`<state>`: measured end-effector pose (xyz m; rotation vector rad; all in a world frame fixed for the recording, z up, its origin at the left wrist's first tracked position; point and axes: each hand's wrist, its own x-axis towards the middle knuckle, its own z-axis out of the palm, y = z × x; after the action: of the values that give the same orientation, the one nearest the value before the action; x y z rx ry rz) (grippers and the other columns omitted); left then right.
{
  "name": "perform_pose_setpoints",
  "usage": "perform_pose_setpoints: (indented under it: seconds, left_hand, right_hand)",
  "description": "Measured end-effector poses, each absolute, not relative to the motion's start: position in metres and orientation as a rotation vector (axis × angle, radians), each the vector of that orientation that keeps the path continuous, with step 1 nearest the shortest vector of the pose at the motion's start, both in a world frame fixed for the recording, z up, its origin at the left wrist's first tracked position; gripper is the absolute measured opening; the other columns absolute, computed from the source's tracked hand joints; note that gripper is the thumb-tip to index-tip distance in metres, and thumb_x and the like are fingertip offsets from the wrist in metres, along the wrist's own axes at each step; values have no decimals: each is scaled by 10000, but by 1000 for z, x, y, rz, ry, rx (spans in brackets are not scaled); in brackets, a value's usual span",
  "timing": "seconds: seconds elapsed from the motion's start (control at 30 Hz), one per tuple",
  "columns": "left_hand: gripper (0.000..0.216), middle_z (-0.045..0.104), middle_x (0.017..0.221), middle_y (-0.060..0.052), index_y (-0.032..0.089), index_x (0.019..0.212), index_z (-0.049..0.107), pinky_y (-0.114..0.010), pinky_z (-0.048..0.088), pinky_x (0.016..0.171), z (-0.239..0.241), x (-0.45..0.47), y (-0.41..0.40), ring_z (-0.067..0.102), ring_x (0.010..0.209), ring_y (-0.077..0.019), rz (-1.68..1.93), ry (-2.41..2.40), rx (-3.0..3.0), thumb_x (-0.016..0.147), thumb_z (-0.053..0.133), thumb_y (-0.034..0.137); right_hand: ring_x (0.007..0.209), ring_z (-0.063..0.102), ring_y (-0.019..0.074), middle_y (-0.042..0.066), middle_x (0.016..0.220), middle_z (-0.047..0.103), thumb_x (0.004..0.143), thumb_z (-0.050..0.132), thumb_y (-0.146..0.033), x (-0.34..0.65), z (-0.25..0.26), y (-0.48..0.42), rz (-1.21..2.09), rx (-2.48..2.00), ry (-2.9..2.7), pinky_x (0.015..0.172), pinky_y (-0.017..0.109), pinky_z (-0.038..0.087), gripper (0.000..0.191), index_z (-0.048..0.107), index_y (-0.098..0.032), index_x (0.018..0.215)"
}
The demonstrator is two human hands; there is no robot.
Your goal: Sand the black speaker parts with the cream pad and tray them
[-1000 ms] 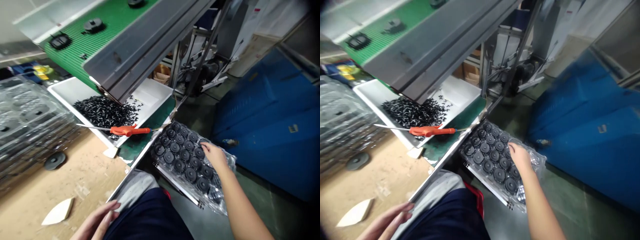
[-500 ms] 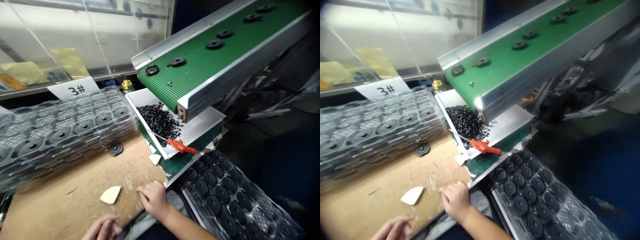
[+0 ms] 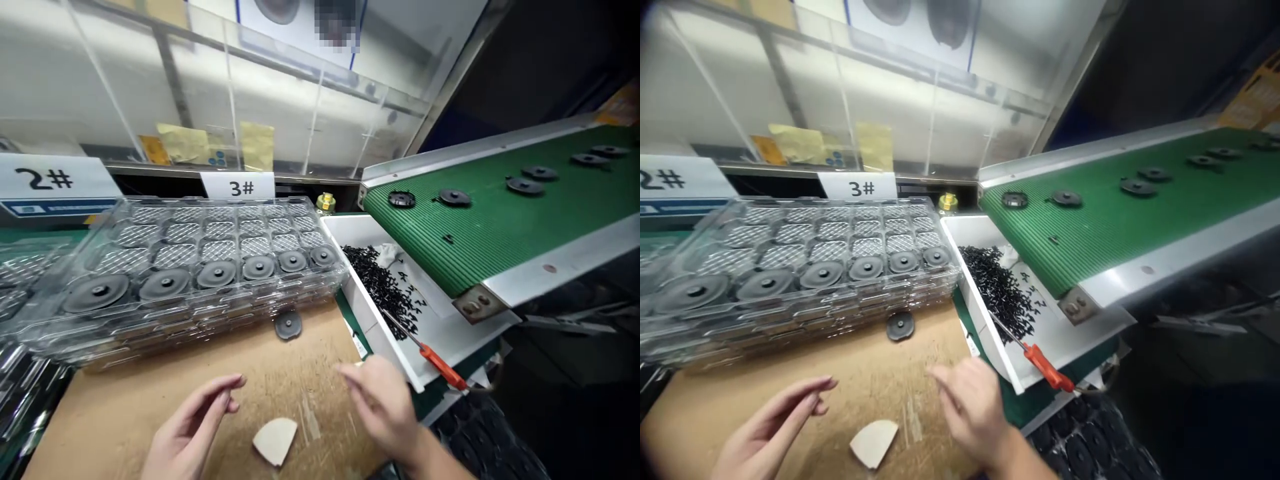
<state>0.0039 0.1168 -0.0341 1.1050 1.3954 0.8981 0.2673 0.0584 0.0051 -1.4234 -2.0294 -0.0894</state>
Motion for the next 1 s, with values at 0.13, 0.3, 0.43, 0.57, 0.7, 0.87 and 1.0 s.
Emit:
perform_pose_setpoints:
  seconds: [0.13, 0.3, 0.43, 0.57, 0.7, 0.87, 1.0]
  left_hand:
    - [290, 679, 834, -4, 204, 850, 679, -160, 478, 683, -46, 2, 148, 563, 651, -97, 1122, 1125, 741, 611, 755, 350]
    - [352, 657, 831, -6, 200, 950, 638, -163, 478, 631, -70, -6, 160, 566, 643, -81, 1148, 919, 398, 637, 748, 317]
    - [296, 639, 814, -10, 181, 968, 622, -156, 461, 645, -68, -12, 159, 548, 652, -74, 1142, 800, 304, 703, 701, 286]
    - [233, 622, 828, -23, 161, 946, 631, -170, 452, 642, -67, -12, 156, 534, 652, -71, 1122, 786, 242, 739, 665, 262]
    - [218, 611, 847, -27, 169, 946, 636, -184, 443, 646, -67, -14, 156, 525, 662, -76, 1121, 774, 221, 755, 644, 274]
    - [210, 613, 844, -28, 178, 939, 634, -203, 429, 659, -61, -14, 154, 523, 672, -90, 1108, 792, 290, 764, 626, 294]
    - [224, 632, 849, -48, 169, 940, 625, -236, 426, 659, -58, -5, 151, 545, 670, -117, 1086, 834, 436, 765, 618, 308]
  right_hand:
    - [790, 564, 176, 46, 884, 644, 867, 488, -167, 293, 83, 127, -387, -1507, -2021, 741, 324, 435, 250, 608, -231, 1077]
    - [1097, 424, 310, 169, 1142, 537, 846, 542, -300, 349, 144, 222, -747, -1866, -1876, 882, 448, 315, 375, 571, -140, 1183]
    - [1196, 311, 403, 311, 1296, 356, 767, 617, -471, 387, 152, 274, -792, -2163, -1773, 817, 489, 322, 730, 396, -54, 1323]
    - [1030, 513, 267, 155, 1148, 529, 833, 579, -378, 394, 141, 284, -736, -2312, -1748, 823, 444, 414, 490, 472, -129, 1241]
    - [1001, 541, 269, 166, 1084, 586, 842, 534, -256, 364, 129, 260, -587, -2230, -1873, 798, 413, 415, 339, 563, -158, 1166]
    - [1001, 580, 238, 60, 1119, 619, 796, 569, -413, 294, 90, 196, -70, -1983, -2106, 848, 355, 447, 367, 586, -299, 1144]
    - [1048, 565, 262, 67, 1169, 594, 772, 613, -450, 235, 26, 127, 1054, -1815, -1762, 876, 400, 455, 434, 580, -273, 1166]
